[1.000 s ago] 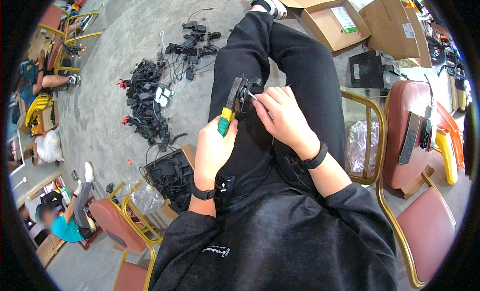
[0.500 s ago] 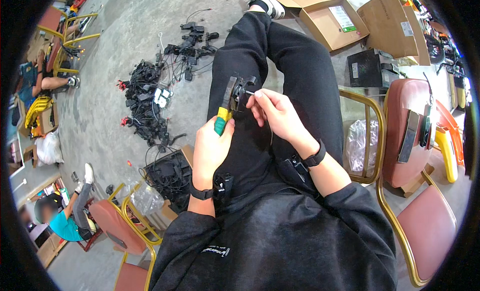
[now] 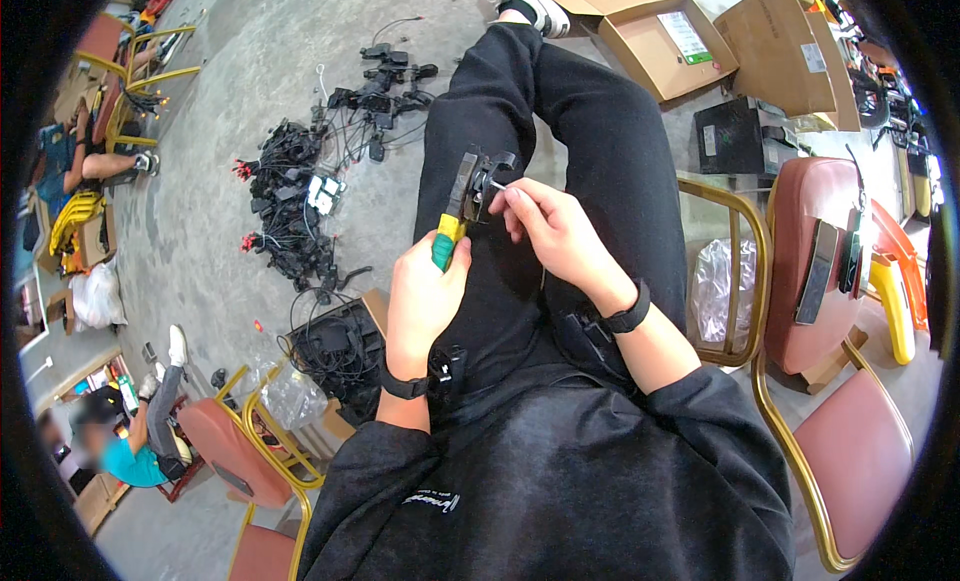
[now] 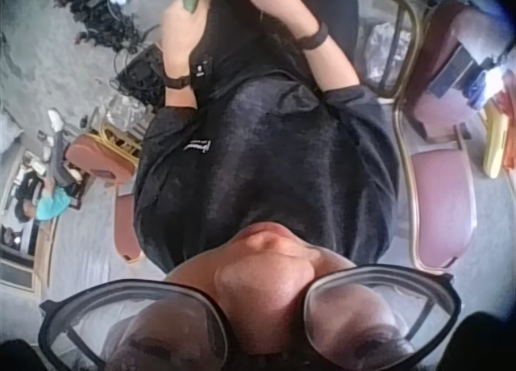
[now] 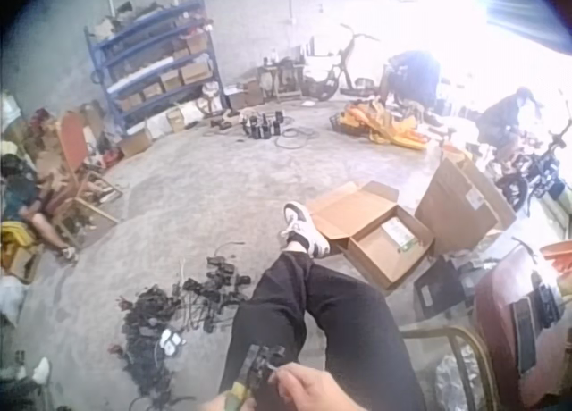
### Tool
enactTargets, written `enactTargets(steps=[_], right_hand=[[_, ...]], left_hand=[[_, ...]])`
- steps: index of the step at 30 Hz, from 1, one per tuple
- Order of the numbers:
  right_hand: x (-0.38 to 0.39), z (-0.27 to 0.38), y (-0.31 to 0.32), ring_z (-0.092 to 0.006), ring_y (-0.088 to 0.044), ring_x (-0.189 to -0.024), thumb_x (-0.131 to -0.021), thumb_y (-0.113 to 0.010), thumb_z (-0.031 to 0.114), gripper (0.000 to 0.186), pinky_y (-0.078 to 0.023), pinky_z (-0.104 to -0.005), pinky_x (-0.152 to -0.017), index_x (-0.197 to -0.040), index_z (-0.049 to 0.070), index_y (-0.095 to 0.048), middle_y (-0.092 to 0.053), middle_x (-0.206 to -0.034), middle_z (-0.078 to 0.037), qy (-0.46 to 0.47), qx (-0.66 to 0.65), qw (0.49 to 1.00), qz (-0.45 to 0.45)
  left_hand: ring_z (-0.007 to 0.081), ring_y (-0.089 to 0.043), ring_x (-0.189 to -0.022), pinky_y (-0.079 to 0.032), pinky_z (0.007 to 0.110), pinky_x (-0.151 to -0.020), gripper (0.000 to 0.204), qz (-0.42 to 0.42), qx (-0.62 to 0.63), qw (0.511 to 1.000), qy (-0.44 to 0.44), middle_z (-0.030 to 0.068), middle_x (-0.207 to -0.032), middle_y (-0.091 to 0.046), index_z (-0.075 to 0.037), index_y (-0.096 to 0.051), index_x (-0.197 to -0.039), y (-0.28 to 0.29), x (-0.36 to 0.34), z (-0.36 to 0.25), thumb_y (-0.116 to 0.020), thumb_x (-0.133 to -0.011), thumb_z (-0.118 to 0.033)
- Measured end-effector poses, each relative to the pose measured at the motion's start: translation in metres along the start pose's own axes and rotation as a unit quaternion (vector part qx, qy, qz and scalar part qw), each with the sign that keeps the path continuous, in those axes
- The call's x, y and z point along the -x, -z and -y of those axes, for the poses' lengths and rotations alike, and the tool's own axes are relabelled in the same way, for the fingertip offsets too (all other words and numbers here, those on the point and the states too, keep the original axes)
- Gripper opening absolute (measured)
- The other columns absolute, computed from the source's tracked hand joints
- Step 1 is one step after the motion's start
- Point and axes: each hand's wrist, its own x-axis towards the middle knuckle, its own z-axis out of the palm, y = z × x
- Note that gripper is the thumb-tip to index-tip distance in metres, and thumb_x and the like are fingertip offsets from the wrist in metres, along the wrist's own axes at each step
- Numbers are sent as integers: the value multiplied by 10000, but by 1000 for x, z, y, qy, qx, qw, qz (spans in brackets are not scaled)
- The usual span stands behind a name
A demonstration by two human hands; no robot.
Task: Stripping a wire and preparing an electronic connector housing.
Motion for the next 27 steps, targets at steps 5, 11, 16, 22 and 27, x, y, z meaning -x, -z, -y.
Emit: enactTargets(steps=[5, 11, 16, 22, 27], right_hand=[[-2, 3, 12, -74, -488, -537, -967, -416, 230, 300, -403, -213, -511, -873, 9, -596, -509, -622, 11, -151, -304, 937, 88], [1, 2, 0, -201, -572, -626, -918, -482, 155, 184, -441, -302, -580, -895, 7, -589, -575, -691, -82, 59, 116, 990, -44], [-1, -3, 4, -269, -550, -748, -841, -568, 111, 109, -428, -332, -702, -884, 15, -591, -571, -792, -110, 192, 251, 945, -78], [-3, 6, 4, -237, -521, -776, -810, -596, 109, 76, -388, -317, -746, -832, 38, -582, -513, -767, -74, 312, 446, 831, -116], [-3, -3, 6, -203, -546, -694, -879, -533, 143, 133, -426, -300, -654, -830, 26, -575, -542, -718, -57, 202, 253, 945, -56]], left_hand=[[160, -642, -704, -485, 277, -658, 205, 15, -45, 999, 5, 115, -746, -656, 48, -610, -879, 2, -1, -1, -577, -864, -153], [159, -642, -705, -485, 278, -653, 206, 26, -25, 999, 41, 112, -748, -658, 48, -612, -882, 2, -3, -1, -576, -864, -154], [175, -647, -704, -485, 287, -647, 210, 28, -54, 998, 32, 118, -742, -656, 51, -607, -876, 3, -3, -6, -571, -865, -156], [368, -615, -702, -453, 379, -601, 225, 5, -5, 1000, 0, 222, -704, -588, 30, -584, -850, 2, -1, -5, -582, -846, -195], [369, -614, -699, -454, 379, -599, 222, 10, -15, 1000, 1, 223, -711, -590, 30, -583, -851, 2, -1, -5, -583, -847, -192]])
